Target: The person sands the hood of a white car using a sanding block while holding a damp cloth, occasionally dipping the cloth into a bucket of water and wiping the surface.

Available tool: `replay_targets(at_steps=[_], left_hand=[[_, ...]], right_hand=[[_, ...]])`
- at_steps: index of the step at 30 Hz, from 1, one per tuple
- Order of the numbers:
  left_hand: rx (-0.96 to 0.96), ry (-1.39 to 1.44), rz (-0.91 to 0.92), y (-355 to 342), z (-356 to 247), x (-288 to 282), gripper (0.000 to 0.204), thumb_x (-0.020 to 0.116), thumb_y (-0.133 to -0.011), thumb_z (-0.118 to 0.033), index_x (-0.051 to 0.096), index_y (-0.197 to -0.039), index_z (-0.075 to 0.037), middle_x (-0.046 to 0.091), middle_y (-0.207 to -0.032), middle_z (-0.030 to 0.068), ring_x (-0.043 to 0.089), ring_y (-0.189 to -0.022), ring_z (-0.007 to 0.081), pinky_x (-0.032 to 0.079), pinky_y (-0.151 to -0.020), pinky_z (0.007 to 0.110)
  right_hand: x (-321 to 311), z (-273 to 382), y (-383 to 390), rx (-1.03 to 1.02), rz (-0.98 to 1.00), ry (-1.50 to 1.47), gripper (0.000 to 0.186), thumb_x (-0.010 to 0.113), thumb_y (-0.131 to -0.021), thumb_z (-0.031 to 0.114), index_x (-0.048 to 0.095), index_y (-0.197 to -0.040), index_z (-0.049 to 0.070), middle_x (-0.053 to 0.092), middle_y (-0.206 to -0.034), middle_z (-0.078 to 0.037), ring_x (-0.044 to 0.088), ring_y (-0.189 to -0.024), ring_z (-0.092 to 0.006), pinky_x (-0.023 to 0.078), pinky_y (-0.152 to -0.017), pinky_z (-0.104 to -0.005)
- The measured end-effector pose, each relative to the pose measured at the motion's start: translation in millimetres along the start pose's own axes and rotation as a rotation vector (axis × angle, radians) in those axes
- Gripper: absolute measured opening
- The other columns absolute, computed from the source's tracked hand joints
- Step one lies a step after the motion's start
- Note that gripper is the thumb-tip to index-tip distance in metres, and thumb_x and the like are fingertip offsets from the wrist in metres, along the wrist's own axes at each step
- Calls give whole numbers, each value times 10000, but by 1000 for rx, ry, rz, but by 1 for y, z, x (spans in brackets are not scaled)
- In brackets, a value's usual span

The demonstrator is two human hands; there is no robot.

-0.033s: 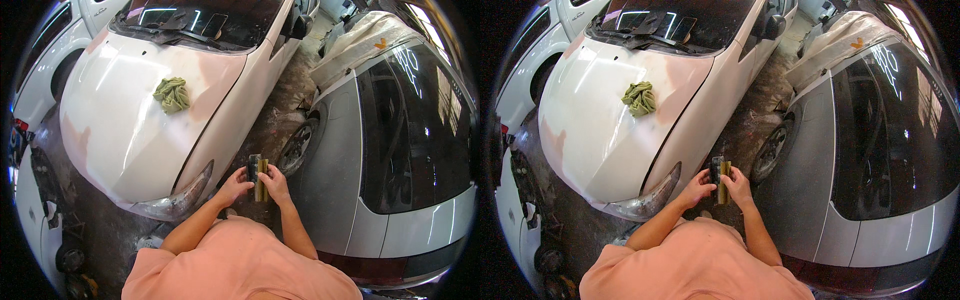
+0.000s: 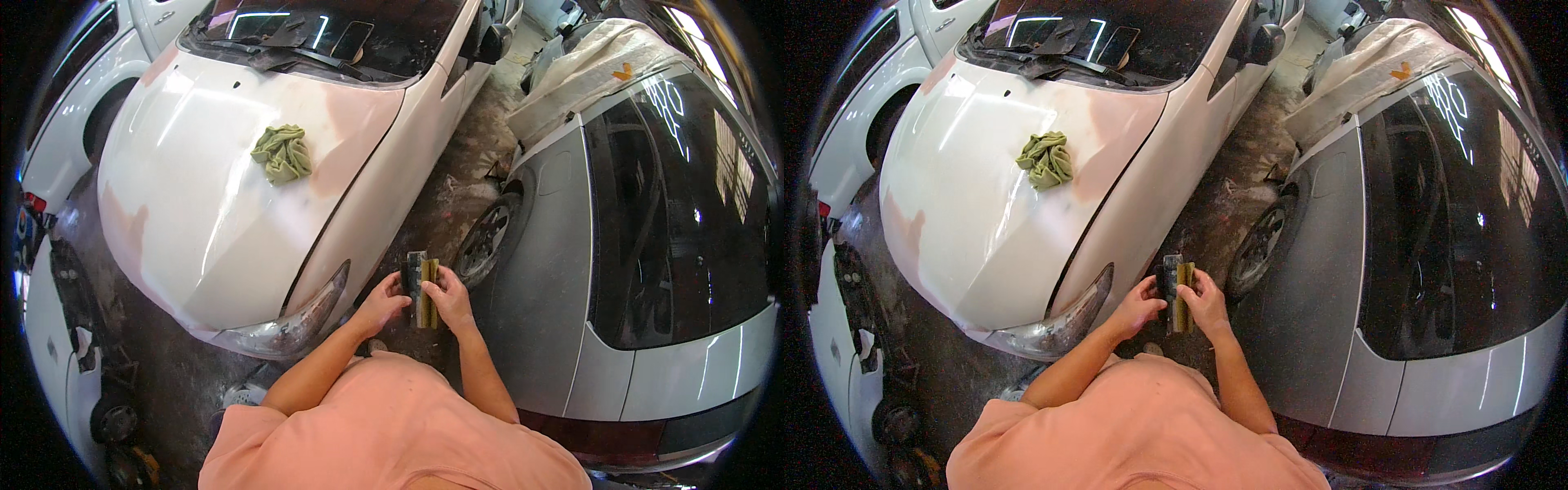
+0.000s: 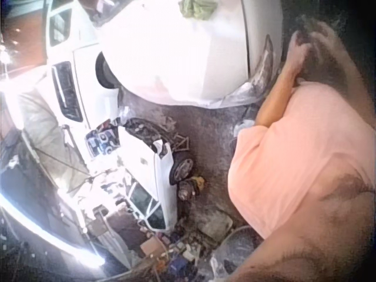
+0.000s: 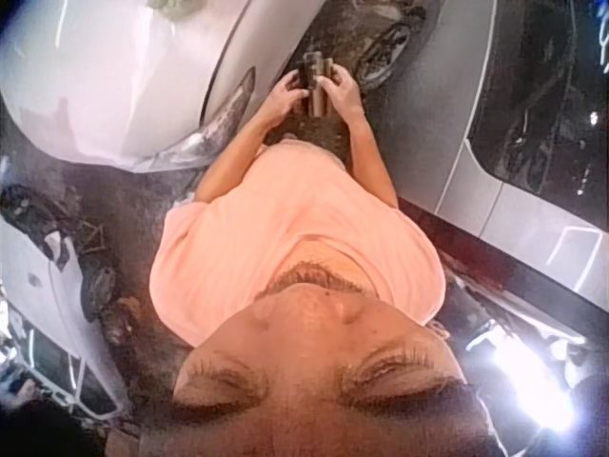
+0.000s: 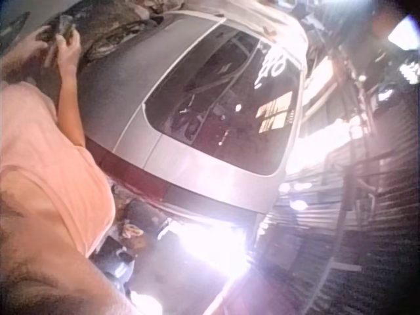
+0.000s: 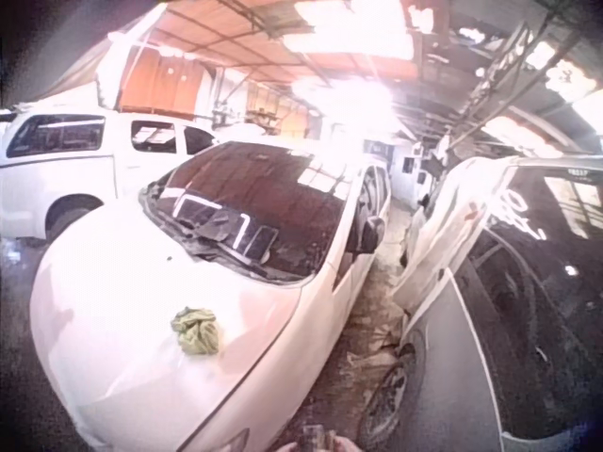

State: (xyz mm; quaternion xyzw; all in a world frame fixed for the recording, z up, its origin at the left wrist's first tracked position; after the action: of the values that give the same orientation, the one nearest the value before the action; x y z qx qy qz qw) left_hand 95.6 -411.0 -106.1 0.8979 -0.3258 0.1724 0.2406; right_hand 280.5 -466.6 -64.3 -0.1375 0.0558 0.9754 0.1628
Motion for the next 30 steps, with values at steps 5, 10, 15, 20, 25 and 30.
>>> replay_targets(at_steps=[5,10,15,20,25,30], left_hand=[[27,329,-189,-28,49,-32,557,516,-929,1,505,-1485,-45,682,-1201,80,669,-994,198,589,-861,373],[-56,328,-197,-10,23,-26,618,593,-1026,-198,410,-1569,34,615,-1407,129,602,-1223,217,519,-991,403],[-98,222,-237,12,-3,-13,569,610,-1091,-423,519,-1441,17,596,-1437,137,579,-1269,241,489,-1039,432],[-25,187,-363,13,-4,-6,404,582,-1109,-392,568,-1344,-65,654,-1186,64,595,-969,163,484,-780,342],[19,315,-358,0,-6,-6,343,548,-1124,-403,606,-1276,-101,664,-1139,27,596,-931,126,489,-709,309],[68,158,-229,1,-7,1,440,492,-1143,-387,548,-1425,-54,664,-1269,75,642,-1089,187,549,-876,362]], right_hand=[[15,27,10,-19,-71,142,362,685,-1019,157,577,-1347,50,632,-1357,-180,699,-1153,-317,572,-960,-408],[35,19,15,-250,9,464,453,765,-969,275,629,-1302,1,482,-1529,-206,515,-1401,-383,448,-1142,-464],[44,4,13,-208,-104,516,596,816,-923,314,623,-1330,-78,412,-1543,-195,496,-1399,-394,471,-1108,-488],[41,14,16,-324,-189,626,589,833,-904,286,637,-1326,-75,497,-1419,-200,537,-1281,-372,482,-1066,-481],[38,24,17,-342,-91,523,585,825,-898,261,635,-1347,-63,594,-1269,-210,585,-1194,-391,493,-1048,-474],[42,10,15,-378,-89,580,564,804,-915,221,627,-1357,-81,637,-1204,-221,604,-1167,-400,487,-1040,-450]])
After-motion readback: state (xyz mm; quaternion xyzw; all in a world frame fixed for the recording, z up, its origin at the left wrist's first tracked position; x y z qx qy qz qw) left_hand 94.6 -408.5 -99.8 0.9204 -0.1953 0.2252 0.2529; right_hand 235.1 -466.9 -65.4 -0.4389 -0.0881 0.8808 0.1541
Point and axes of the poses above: each hand's wrist, its own y-axis away from the middle knuckle, its own x-axis out of the palm, z = x × y, the point moved 2 cm from there along -y, towards the middle knuckle
